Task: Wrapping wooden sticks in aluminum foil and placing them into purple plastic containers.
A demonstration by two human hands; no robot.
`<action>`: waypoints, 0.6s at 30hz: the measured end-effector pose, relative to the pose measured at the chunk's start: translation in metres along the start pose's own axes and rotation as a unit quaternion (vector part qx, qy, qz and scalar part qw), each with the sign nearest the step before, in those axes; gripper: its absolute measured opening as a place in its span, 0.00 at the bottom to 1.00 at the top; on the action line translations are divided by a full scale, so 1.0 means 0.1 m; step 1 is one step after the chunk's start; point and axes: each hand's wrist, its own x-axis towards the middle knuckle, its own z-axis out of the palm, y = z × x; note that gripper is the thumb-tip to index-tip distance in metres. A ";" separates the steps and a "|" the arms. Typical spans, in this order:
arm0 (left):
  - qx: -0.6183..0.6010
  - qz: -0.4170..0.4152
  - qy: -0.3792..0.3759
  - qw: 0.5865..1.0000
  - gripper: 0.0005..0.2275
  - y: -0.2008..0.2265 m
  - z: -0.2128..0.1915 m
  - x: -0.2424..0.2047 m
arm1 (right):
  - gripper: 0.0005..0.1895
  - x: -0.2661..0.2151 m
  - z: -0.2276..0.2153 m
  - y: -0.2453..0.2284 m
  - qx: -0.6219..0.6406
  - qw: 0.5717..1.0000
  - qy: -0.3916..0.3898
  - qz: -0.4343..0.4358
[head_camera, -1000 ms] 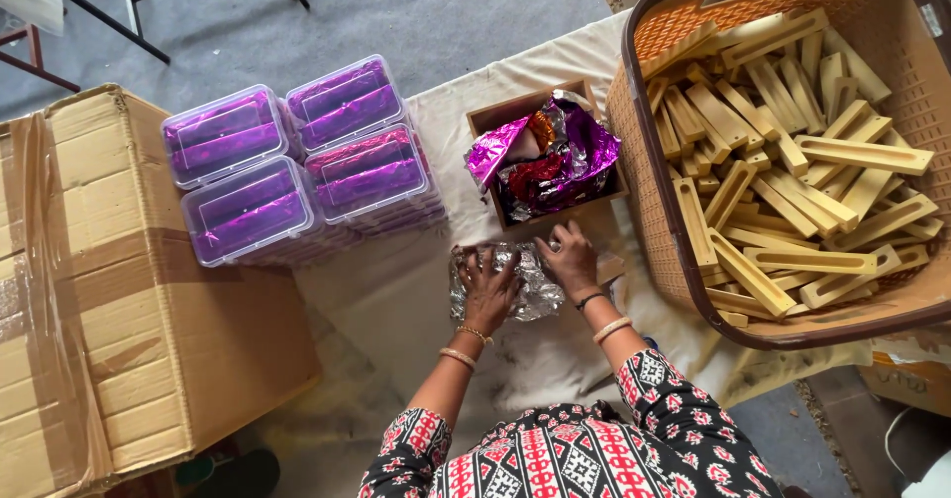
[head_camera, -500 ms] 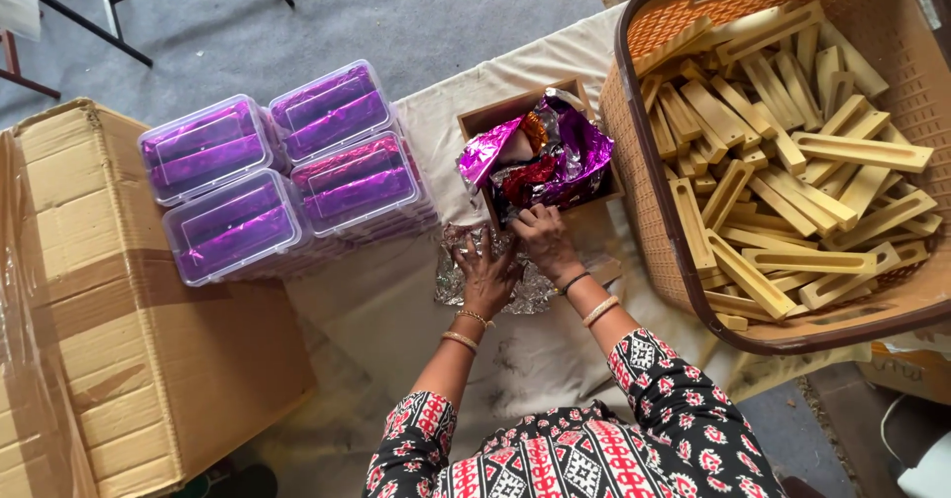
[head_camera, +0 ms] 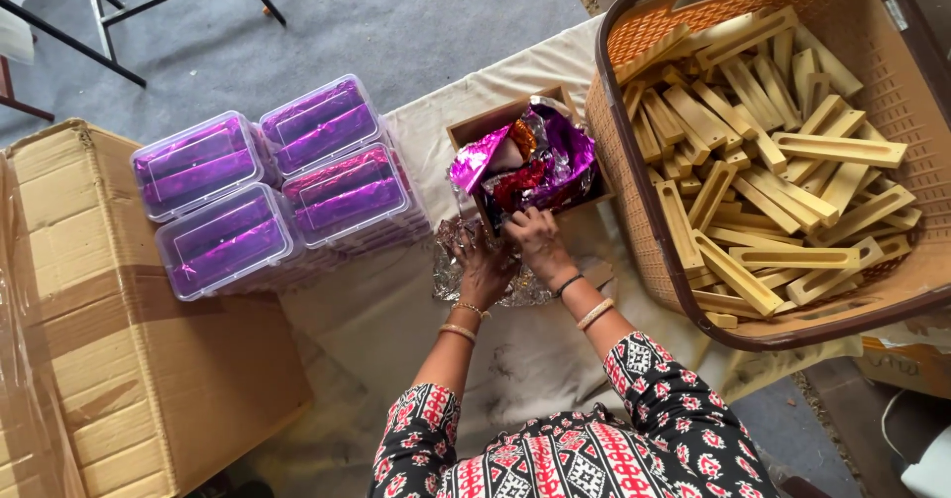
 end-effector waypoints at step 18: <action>-0.192 0.010 0.045 0.980 0.16 0.26 -0.51 -1.67 | 0.26 -1.73 -0.08 0.43 0.106 0.962 0.123 0.218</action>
